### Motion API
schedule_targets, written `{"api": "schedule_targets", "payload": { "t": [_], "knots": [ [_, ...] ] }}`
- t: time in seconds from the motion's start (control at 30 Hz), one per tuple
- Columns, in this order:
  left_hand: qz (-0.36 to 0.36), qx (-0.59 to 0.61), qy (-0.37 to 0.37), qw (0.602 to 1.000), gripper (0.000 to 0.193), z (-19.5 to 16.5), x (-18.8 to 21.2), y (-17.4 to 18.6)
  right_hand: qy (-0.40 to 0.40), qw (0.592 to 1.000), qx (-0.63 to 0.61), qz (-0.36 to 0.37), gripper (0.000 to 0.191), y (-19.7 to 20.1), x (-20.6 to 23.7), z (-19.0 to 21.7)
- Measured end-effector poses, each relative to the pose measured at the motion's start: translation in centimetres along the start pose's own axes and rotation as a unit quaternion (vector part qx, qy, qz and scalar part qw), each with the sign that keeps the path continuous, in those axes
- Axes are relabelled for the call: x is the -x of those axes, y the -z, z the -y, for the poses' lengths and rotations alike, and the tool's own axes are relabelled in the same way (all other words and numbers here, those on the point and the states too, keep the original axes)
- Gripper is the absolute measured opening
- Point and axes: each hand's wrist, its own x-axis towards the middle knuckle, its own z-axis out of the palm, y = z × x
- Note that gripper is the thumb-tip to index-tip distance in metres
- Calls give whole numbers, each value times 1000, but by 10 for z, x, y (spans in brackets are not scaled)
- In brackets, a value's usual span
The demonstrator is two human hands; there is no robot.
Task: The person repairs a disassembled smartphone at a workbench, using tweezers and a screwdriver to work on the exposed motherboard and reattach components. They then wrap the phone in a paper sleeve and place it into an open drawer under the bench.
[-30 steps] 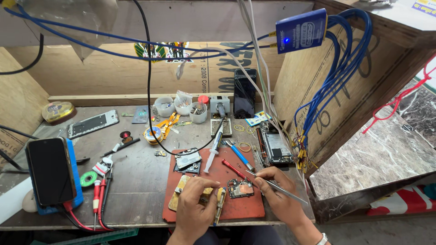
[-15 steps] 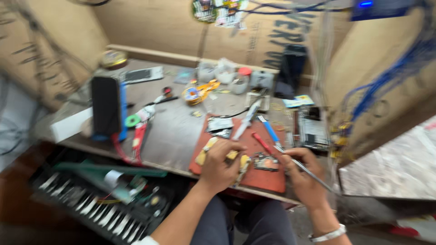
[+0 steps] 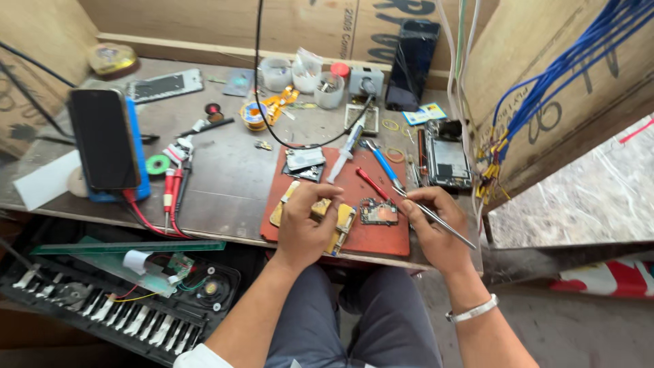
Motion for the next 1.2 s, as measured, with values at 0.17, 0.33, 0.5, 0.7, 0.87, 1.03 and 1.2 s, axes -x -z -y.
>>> {"api": "schedule_targets", "payload": {
  "t": [0.17,0.33,0.5,0.7,0.87,1.03,1.2],
  "knots": [
    [4,10,11,1000,16,0,1,4,-21,1000,-13,1,20,-2,1,0],
    [11,11,1,1000,17,0,1,5,-20,999,-41,-7,20,-2,1,-4],
    [1,28,0,1000,19,4,3,5,-2,999,-49,-5,19,-2,2,-4],
    [2,106,59,993,18,4,5,6,29,999,-30,-13,17,0,2,-1],
    [56,59,47,996,25,-12,0,0,37,997,-58,-17,16,2,3,-4],
    [165,-72,-57,982,51,-31,-16,-9,23,998,-59,-14,18,2,4,-9],
    [169,-96,-78,978,56,-38,-26,-22,4,996,-87,-12,22,4,6,-11]
  ]
}}
